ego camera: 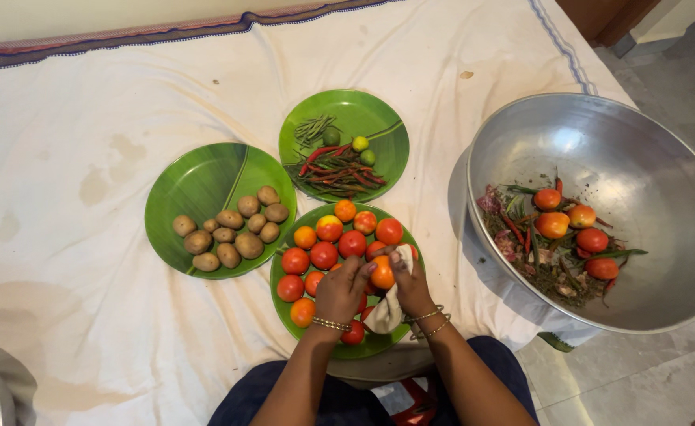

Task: The person wipes tomatoes with a cloth, handling them one at a time and placing them into a metal bowl. The person also moves a plate of potatoes to the side to access the tomatoes.

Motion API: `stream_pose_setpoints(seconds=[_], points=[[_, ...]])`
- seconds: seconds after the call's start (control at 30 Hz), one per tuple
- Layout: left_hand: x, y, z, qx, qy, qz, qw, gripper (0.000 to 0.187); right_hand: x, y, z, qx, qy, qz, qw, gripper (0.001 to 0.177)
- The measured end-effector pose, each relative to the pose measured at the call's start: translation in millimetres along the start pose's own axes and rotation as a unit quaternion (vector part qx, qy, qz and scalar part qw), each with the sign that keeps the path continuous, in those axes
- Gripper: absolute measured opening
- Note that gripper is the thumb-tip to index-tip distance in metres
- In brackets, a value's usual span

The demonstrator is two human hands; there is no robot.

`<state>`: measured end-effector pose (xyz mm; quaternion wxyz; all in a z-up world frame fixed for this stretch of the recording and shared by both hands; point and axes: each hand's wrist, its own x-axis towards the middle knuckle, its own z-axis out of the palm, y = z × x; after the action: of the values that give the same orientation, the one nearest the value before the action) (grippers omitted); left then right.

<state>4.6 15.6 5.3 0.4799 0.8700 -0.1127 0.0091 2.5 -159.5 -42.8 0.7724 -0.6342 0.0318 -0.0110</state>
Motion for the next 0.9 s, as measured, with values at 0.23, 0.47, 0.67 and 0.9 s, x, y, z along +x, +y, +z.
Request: stream_pose_setpoints(seconds=[0.23,0.47,0.67,0.9], points=[[-1,28,-16,-0.070,-0.040,0.048,0.996,0.068,2,5,-1,0.030,0.055,0.033,0.997,0.044],[-2,27,-17,-0.055,-0.100,-0.021,0.993,0.060,2,9,-9,0.033,0.023,0.006,0.999,0.047],[-2,14,-11,-0.221,-0.096,-0.041,0.970,0.041,6,6,-3,-0.011,0.074,0.017,0.997,0.045],[0,11,-5,-0.073,0.045,-0.042,0.995,0.039,3,-7,2,-0.064,-0.023,0.030,0.997,0.052]])
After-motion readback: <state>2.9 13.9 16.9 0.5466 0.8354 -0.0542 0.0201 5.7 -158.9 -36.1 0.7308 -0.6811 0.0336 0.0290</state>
